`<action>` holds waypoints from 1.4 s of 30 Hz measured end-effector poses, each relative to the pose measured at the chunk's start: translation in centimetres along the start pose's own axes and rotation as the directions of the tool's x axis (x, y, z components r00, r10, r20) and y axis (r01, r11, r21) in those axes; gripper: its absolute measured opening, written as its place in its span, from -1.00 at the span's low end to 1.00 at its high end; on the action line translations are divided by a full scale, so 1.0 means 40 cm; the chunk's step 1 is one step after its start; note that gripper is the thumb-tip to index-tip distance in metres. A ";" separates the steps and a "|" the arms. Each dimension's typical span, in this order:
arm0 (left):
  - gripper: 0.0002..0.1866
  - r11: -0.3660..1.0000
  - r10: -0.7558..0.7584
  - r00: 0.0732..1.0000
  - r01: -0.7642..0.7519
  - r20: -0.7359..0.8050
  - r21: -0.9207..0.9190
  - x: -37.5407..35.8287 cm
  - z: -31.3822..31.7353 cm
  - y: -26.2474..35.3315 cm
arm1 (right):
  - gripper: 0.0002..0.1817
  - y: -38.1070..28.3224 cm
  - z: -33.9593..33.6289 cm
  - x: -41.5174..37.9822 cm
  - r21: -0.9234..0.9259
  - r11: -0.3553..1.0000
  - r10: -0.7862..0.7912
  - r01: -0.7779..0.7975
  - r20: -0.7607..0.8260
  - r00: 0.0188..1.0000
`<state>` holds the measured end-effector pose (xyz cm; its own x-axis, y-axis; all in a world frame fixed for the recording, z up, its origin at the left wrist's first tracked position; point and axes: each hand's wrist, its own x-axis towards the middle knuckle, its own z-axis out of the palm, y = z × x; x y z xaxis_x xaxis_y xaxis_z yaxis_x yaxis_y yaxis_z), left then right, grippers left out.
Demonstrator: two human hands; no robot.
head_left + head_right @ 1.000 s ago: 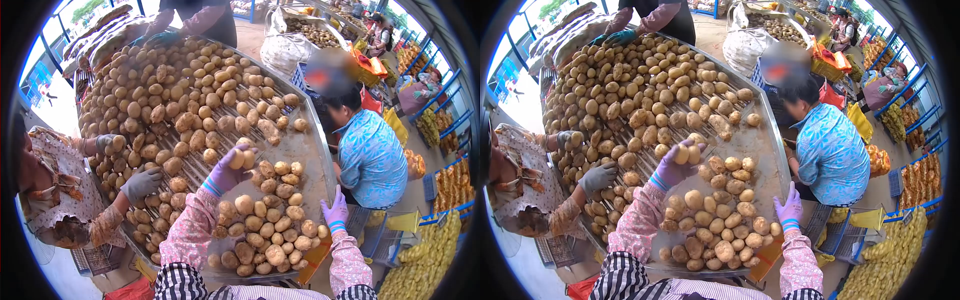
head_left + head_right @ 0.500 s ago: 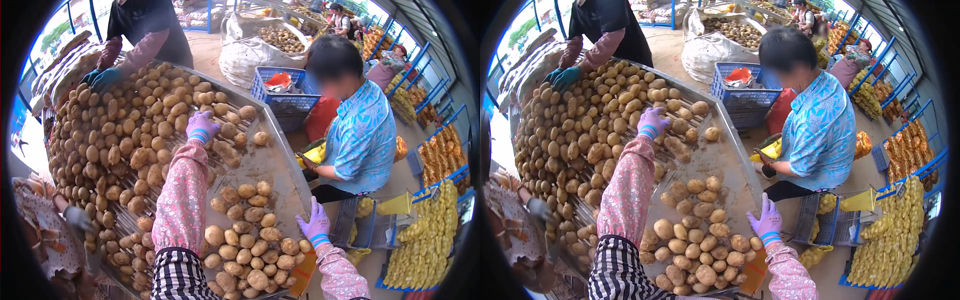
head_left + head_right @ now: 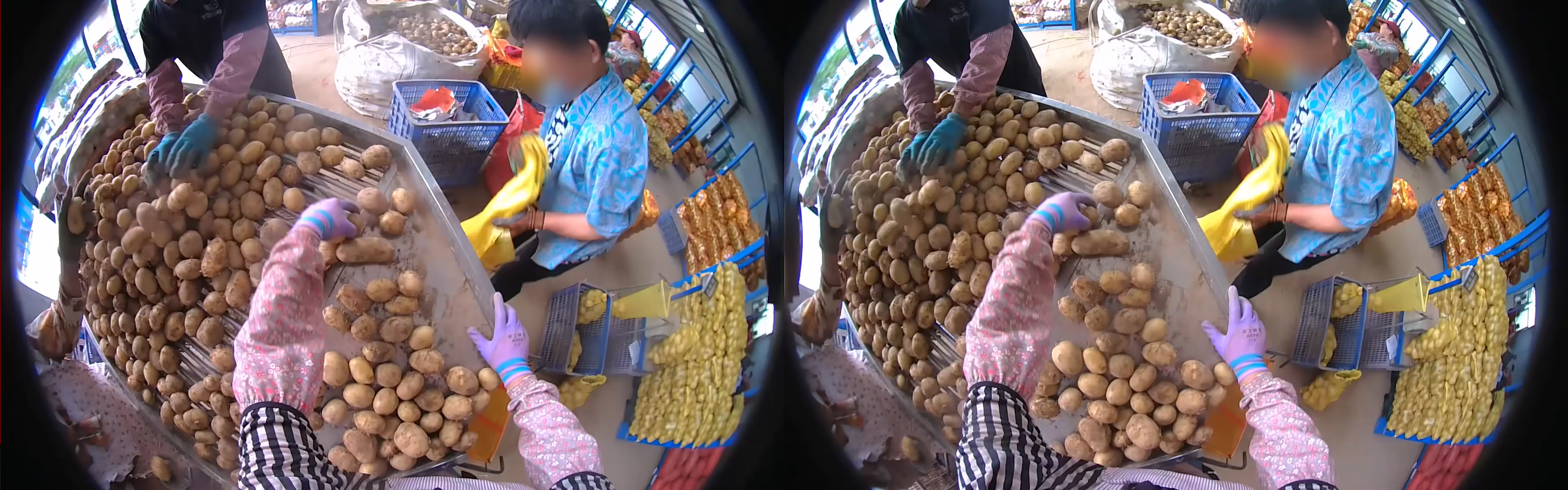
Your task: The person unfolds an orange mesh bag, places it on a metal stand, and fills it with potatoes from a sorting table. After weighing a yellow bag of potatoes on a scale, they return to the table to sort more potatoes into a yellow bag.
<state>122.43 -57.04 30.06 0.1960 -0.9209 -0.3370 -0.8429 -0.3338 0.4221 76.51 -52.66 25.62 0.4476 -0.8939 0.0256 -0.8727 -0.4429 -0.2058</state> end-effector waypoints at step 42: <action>-0.20 0.991 0.133 0.961 -0.135 -0.242 0.006 -0.668 0.465 0.390 | -0.03 0.017 0.001 -0.019 -0.025 0.998 -0.057 0.055 -0.062 0.996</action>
<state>94.71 -33.90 30.00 0.1977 -0.9781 -0.0644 -0.8648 -0.2050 0.4583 75.56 -52.28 25.43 0.4836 -0.8698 0.0978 -0.8510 -0.4933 -0.1799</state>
